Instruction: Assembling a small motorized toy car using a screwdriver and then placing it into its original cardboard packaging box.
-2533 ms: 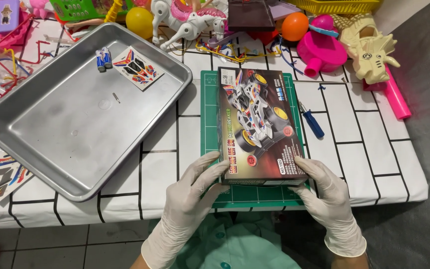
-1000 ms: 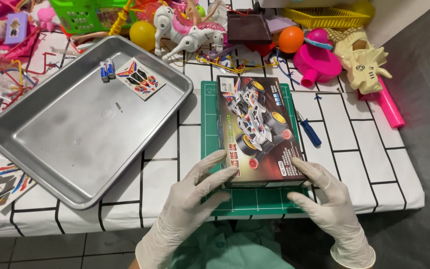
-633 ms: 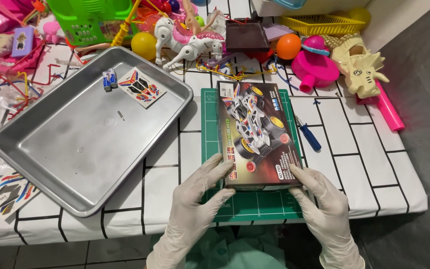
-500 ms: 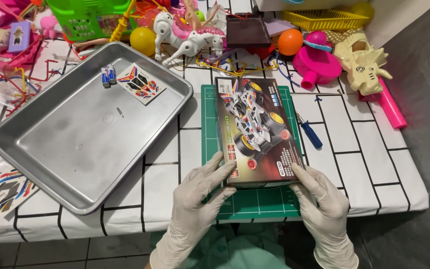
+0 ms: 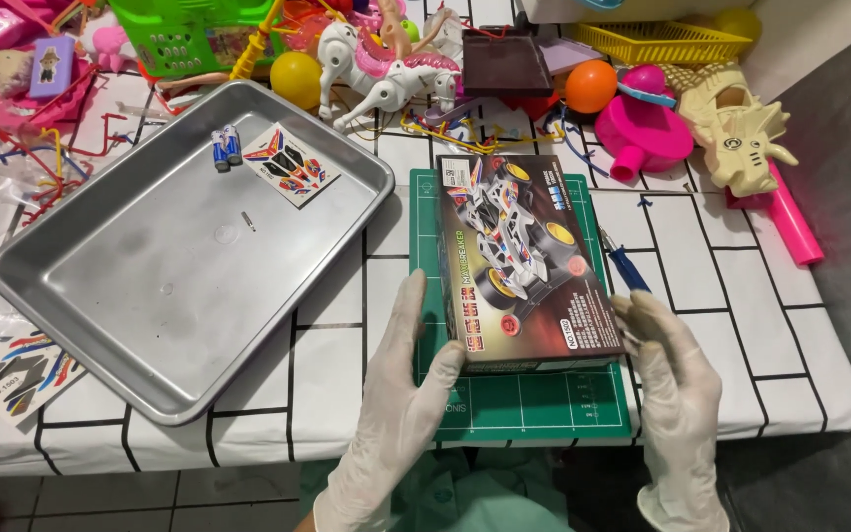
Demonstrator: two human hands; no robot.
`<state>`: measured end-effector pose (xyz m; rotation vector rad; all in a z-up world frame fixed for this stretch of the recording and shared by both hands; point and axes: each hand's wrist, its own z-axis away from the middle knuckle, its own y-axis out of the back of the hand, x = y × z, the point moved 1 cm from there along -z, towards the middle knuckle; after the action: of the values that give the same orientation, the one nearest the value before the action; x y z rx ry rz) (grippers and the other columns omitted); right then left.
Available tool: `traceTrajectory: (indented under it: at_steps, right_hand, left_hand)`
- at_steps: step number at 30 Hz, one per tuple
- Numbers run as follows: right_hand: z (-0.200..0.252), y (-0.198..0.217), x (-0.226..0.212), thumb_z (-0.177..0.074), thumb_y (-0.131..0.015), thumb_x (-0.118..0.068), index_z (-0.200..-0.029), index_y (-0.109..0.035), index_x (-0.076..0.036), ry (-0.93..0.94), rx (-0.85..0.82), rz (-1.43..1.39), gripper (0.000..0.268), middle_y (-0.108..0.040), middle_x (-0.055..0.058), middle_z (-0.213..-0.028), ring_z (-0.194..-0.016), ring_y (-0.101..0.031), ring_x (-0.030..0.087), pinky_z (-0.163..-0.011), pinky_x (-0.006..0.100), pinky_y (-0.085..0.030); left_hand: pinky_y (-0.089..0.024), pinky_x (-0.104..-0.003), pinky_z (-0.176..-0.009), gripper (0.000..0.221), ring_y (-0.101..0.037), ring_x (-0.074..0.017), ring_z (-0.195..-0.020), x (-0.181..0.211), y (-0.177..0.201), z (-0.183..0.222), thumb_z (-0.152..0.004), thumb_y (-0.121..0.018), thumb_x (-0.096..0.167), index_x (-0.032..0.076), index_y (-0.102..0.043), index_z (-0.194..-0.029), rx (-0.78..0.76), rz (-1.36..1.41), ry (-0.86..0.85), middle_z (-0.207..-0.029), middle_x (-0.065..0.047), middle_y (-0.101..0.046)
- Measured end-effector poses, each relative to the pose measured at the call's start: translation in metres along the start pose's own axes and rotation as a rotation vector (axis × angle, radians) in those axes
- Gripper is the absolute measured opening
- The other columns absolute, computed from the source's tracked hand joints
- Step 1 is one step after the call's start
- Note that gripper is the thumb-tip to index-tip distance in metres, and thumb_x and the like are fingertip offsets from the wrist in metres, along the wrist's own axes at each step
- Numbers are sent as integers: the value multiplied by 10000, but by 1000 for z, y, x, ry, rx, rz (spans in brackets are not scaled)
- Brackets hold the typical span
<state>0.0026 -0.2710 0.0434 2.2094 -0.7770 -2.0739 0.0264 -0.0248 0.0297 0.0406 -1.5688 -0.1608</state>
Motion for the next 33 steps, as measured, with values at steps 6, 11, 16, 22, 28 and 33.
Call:
traceTrajectory:
  at_steps: [6, 11, 16, 22, 28, 33]
  right_hand:
    - [-35, -20, -21, -790, -419, -699, -1579, -350, -79, -142, -283, -63, 1006, -481, 129, -1600, -1422, -525, 224, -1129, 358, -449]
    - [-35, -29, -19, -825, -452, -611, -1610, -295, -105, -173, -282, -122, 948, -482, 132, -1589, -1403, -528, 228, -1125, 359, -440]
    - [-33, -29, -5, -961, -426, -490, -1592, -294, -88, 20, -290, -129, 760, -298, 125, -1698, -1590, -244, 238, -1261, 405, -218]
    - [-32, -33, 3, -823, -487, -622, -1590, -316, -85, -65, -226, -193, 952, -355, 130, -1678, -1510, -386, 242, -1162, 406, -391]
    - [-29, -38, 1, -882, -488, -560, -1580, -297, -34, 49, -225, -264, 894, -301, 137, -1692, -1555, -310, 242, -1244, 396, -290]
    - [-29, -37, 0, -822, -542, -491, -1585, -311, -78, -5, -205, -273, 898, -313, 106, -1701, -1541, -336, 232, -1221, 401, -322]
  left_hand:
    - [21, -409, -1253, 809, 15, -251, -1602, 4, -14, -15, -996, -262, 568, 102, -81, -1632, -135, -163, 79, -1733, -125, -51]
    - [126, -478, -1240, 794, 30, -317, -1596, -14, -32, -18, -1012, -255, 450, 17, 32, -1613, -153, -239, 1, -1718, -206, -16]
    - [68, -533, -1242, 774, -65, -371, -1592, -23, -37, -16, -1052, -231, 475, -3, 1, -1615, -72, -373, -197, -1714, -228, -95]
    - [57, -548, -1248, 883, -96, -373, -1597, -15, -33, -13, -1013, -184, 632, 3, -42, -1617, -8, -323, -260, -1710, -244, -120]
    - [27, -532, -1265, 904, -116, -341, -1604, -20, -35, -13, -1009, -166, 651, -9, -57, -1618, 16, -406, -306, -1717, -223, -123]
    - [55, -536, -1238, 916, -84, -321, -1602, -18, -33, -17, -985, -169, 662, 19, -40, -1625, -15, -398, -249, -1719, -226, -97]
